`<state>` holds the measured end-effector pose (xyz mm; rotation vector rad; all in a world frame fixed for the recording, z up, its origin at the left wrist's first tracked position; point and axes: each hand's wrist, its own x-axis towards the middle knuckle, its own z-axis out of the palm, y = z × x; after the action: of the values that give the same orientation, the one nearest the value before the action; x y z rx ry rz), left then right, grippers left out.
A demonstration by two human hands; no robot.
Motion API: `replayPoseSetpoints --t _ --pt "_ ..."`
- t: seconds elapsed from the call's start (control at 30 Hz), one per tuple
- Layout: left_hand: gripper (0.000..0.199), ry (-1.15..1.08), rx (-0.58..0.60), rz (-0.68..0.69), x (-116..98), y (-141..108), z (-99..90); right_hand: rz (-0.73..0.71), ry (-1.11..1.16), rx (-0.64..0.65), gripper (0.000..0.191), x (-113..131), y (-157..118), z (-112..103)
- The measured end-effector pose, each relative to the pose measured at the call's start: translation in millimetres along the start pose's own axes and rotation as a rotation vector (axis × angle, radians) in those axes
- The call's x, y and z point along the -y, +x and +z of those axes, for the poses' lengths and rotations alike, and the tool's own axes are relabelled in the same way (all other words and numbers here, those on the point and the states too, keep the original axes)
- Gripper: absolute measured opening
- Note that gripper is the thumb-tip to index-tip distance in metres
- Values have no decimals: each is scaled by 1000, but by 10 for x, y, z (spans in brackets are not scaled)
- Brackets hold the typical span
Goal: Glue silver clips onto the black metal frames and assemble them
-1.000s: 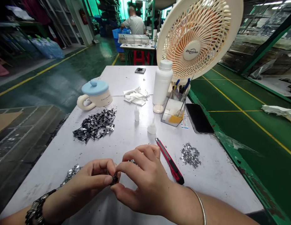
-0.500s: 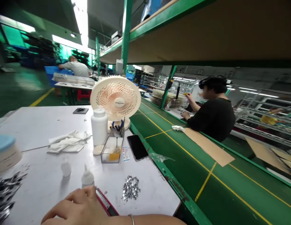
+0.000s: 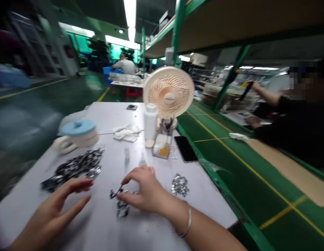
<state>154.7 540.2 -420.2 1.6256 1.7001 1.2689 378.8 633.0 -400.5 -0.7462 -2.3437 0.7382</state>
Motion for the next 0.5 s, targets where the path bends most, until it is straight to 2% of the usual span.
replayPoseSetpoints --t 0.03,0.07,0.2,0.37,0.5 --pt "31 73 -39 36 -50 -39 -6 -2 50 -1 21 20 -3 -15" --pt "28 106 -24 77 -98 -59 3 -3 90 -1 20 31 -6 -28" --pt "20 130 -89 115 -195 -64 71 -18 177 -52 17 32 -27 -57" --pt "20 159 -101 138 -156 -93 77 -53 179 -77 18 33 -52 -55" --pt "24 231 -65 177 -119 -100 48 -9 207 -68 16 35 -58 -42"
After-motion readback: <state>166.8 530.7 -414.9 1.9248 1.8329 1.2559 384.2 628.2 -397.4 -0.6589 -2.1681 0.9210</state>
